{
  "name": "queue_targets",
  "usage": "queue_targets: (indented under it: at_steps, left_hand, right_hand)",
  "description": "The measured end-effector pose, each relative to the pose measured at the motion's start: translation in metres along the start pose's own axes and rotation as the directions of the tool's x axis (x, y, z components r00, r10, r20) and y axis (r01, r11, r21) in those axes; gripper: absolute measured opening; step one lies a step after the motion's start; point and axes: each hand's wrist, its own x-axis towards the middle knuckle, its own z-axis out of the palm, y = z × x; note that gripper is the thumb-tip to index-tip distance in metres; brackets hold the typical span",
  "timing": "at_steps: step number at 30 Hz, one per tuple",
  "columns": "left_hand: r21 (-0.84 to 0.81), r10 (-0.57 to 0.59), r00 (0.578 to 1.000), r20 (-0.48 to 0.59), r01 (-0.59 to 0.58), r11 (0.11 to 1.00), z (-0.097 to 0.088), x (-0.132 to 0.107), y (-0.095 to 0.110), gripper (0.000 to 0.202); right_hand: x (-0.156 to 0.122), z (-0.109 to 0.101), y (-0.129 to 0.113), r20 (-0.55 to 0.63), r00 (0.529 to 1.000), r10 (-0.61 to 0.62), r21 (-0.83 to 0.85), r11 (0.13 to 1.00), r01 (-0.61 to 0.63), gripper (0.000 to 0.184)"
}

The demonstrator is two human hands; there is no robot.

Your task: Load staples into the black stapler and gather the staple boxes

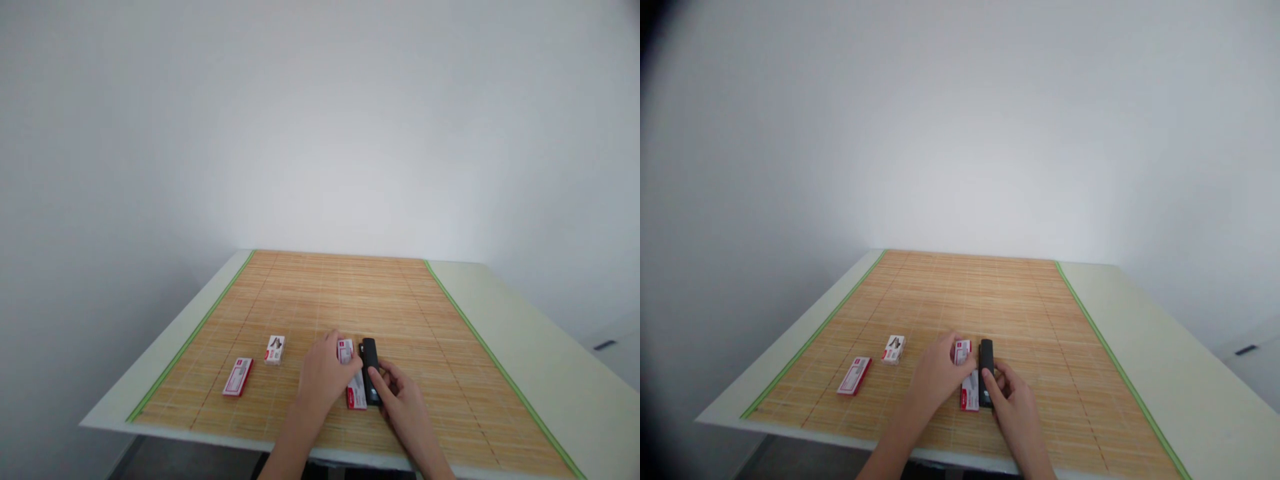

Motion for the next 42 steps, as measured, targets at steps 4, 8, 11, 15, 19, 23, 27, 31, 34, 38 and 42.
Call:
queue_targets:
  at_steps: [4, 8, 11, 15, 19, 23, 27, 31, 34, 38, 42]
  left_hand:
    - [-0.006, 0.006, 0.998, 0.068, -0.006, 1.000, -0.001, -0.023, 0.003, 0.021]
    - [-0.084, 0.108, 0.976, 0.187, -0.094, 0.992, -0.007, -0.040, -0.003, 0.036]
    - [-0.137, 0.221, 0.942, 0.252, -0.192, 0.972, -0.013, -0.042, -0.009, 0.064]
    - [-0.119, 0.230, 0.938, 0.261, -0.205, 0.971, -0.016, -0.033, -0.011, 0.045]
    - [-0.128, 0.252, 0.931, 0.263, -0.226, 0.966, -0.017, -0.024, -0.009, 0.045]
    - [-0.117, 0.255, 0.931, 0.261, -0.231, 0.966, -0.015, -0.023, -0.010, 0.040]
    - [-0.065, 0.212, 0.946, 0.243, -0.203, 0.977, -0.007, -0.024, -0.013, 0.051]
    - [-0.056, 0.217, 0.953, 0.213, -0.210, 0.976, -0.001, -0.021, -0.015, 0.060]
    - [-0.122, 0.257, 0.948, 0.190, -0.237, 0.964, 0.001, -0.023, -0.014, 0.076]
    - [-0.232, 0.168, 0.974, 0.150, -0.130, 0.964, -0.009, -0.045, -0.020, 0.097]
    - [-0.200, -0.061, 0.995, -0.073, 0.045, 0.979, -0.046, -0.071, -0.066, 0.044]
  right_hand:
    - [0.001, -0.001, 0.000, -0.011, 1.000, -0.008, -0.016, 1.000, 0.008, 0.054]
    - [0.001, -0.001, 0.000, -0.001, 1.000, 0.004, -0.014, 1.000, -0.004, 0.055]
    - [0.001, 0.000, -0.001, -0.001, 1.000, 0.003, -0.007, 1.000, -0.003, 0.056]
    - [-0.001, -0.001, -0.003, -0.021, 1.000, 0.002, -0.011, 1.000, -0.003, 0.059]
    - [-0.001, -0.002, -0.002, 0.008, 1.000, -0.018, -0.014, 1.000, 0.018, 0.058]
    - [-0.002, -0.003, -0.001, 0.009, 1.000, -0.011, -0.019, 1.000, 0.011, 0.056]
    - [-0.004, -0.003, -0.003, 0.003, 1.000, 0.011, -0.021, 1.000, -0.011, 0.058]
    - [-0.004, -0.003, -0.005, -0.024, 0.999, 0.028, 0.003, 1.000, -0.028, 0.062]
    - [-0.003, -0.003, -0.004, -0.017, 0.999, 0.034, 0.012, 0.999, -0.033, 0.061]
    - [-0.003, -0.003, 0.001, -0.016, 1.000, 0.024, 0.014, 1.000, -0.024, 0.058]
    - [-0.005, -0.003, 0.000, -0.051, 0.998, 0.021, -0.013, 1.000, -0.022, 0.058]
